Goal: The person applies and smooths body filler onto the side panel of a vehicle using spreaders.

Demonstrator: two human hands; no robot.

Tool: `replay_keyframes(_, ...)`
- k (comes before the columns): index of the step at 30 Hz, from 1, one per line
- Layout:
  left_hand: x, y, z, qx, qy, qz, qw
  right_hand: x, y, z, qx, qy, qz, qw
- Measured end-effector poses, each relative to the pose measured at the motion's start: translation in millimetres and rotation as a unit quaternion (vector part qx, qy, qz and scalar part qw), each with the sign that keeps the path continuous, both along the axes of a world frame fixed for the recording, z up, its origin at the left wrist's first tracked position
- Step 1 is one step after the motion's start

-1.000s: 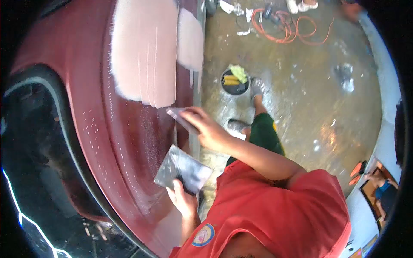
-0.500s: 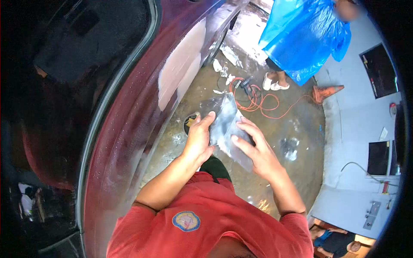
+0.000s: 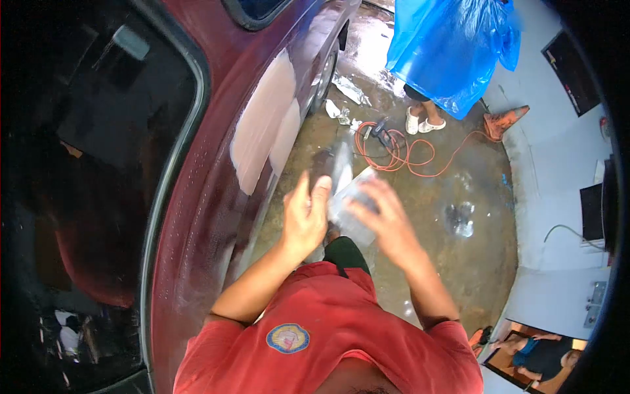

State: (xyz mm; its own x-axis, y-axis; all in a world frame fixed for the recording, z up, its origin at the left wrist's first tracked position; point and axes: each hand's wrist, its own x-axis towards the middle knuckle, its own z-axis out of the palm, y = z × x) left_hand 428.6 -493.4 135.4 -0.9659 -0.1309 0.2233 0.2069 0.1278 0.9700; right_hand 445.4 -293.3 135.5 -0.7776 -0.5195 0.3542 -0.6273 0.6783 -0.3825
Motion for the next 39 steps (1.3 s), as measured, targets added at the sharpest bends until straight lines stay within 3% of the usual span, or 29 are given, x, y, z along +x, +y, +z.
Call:
replay_keyframes(2, -6, -8, 7, 0.029, 0.017, 0.091, 0.995, -6, -7, -20, -0.073, -0.127, 0.021, 0.989)
replay_keyframes(4, -5, -20, 10, 0.166, 0.094, 0.102, 0.976, -24, -10, -56, -0.185, -0.208, 0.029, 0.96)
replay_keyframes(6, 0, -31, 22, 0.165, 0.145, 0.085, 0.972, -66, -20, -108, -0.354, -0.286, -0.046, 0.889)
replay_keyframes(8, 14, -38, 13, 0.097, 0.116, 0.118, 0.981, -118, -41, -113, -0.444, -0.347, -0.083, 0.822)
replay_keyframes(10, 25, -44, 5, 0.062, 0.052, 0.136, 0.987, -172, -71, -110, -0.488, -0.302, -0.047, 0.818)
replay_keyframes(12, 36, -58, -16, 0.062, -0.005, 0.144, 0.988, -220, -90, -100, -0.423, -0.12, -0.016, 0.898)
replay_keyframes(14, 45, -62, -23, 0.038, -0.059, 0.193, 0.979, -262, -105, -103, -0.445, -0.095, 0.008, 0.891)
replay_keyframes(26, 62, -70, -40, 0.035, -0.131, 0.215, 0.967, -333, -119, -104, -0.423, -0.062, 0.02, 0.904)
replay_keyframes(39, 99, -93, -46, 0.056, -0.164, 0.25, 0.953, -315, -148, -110, -0.363, -0.051, -0.029, 0.93)
